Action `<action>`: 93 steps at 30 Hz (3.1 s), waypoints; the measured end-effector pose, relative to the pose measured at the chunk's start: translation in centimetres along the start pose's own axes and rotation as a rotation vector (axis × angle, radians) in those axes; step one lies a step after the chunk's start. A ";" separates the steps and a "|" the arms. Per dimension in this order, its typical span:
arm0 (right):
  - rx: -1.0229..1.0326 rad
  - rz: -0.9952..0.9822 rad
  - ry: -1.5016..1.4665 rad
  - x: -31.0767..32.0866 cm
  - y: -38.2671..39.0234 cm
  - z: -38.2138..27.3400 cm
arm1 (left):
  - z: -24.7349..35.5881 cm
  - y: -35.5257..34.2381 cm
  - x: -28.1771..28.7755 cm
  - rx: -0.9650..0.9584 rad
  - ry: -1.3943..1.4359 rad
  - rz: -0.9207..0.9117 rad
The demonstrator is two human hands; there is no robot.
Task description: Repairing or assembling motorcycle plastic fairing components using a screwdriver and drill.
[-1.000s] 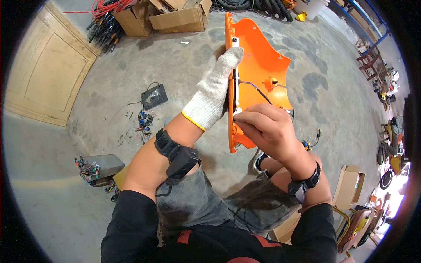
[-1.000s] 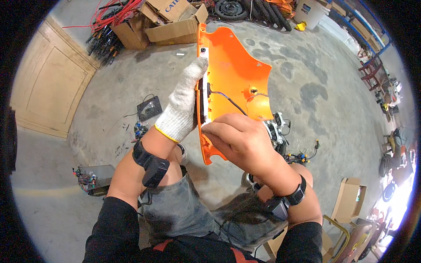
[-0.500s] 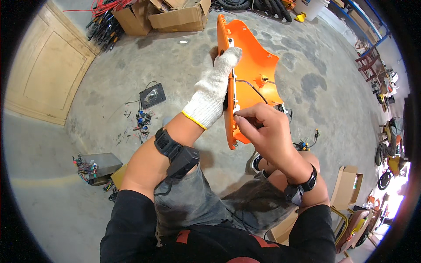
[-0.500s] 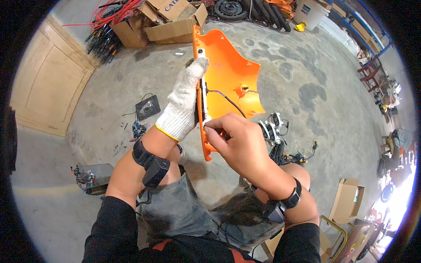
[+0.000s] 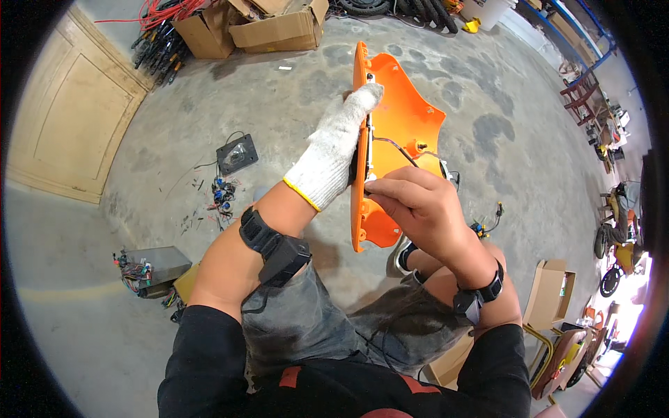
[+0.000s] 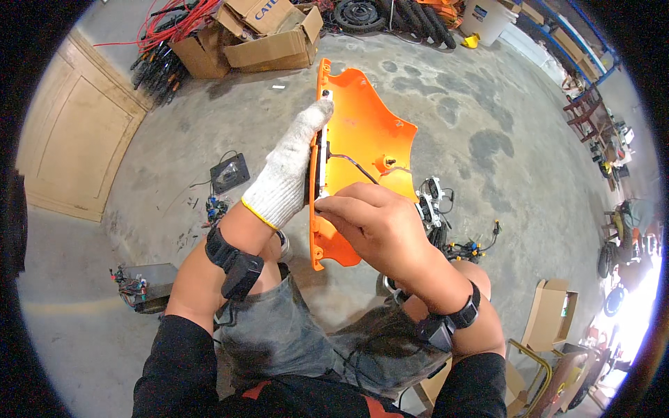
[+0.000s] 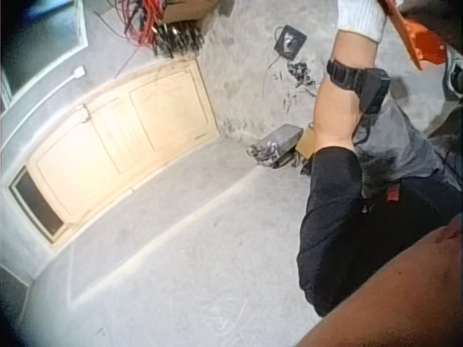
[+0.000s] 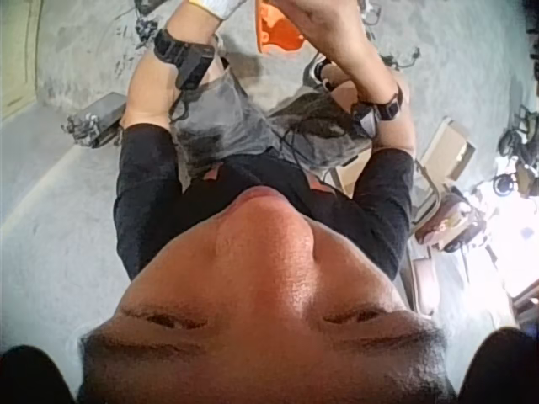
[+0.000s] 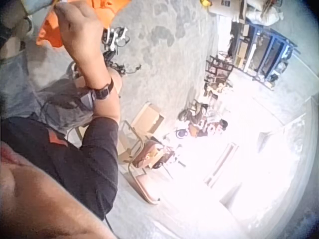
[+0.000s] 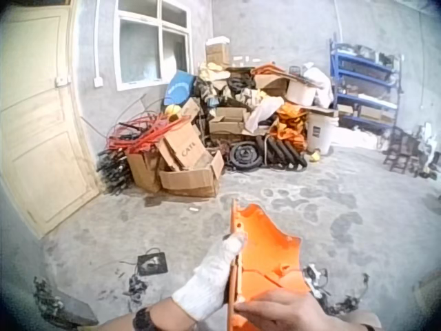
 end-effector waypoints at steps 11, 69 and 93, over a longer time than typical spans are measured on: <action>-0.094 0.029 0.031 -0.5 0.7 0.0 | -0.7 -0.8 0.9 -0.004 -0.058 0.022; -0.045 0.053 0.146 -1.1 0.8 -0.8 | -0.9 -1.2 2.4 -0.029 -0.166 0.065; -0.760 0.544 -0.306 7.3 3.5 16.4 | 2.1 -1.5 5.9 -0.049 0.069 0.147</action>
Point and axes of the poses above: each hand's wrist, its own y-axis away from the middle knuckle, its own x-axis out of the back of the hand, z = x × y, the point moved 9 cm from there along -y, towards the middle knuckle, and after that the axes turned 4 degrees about z, right-handed, at the moved point
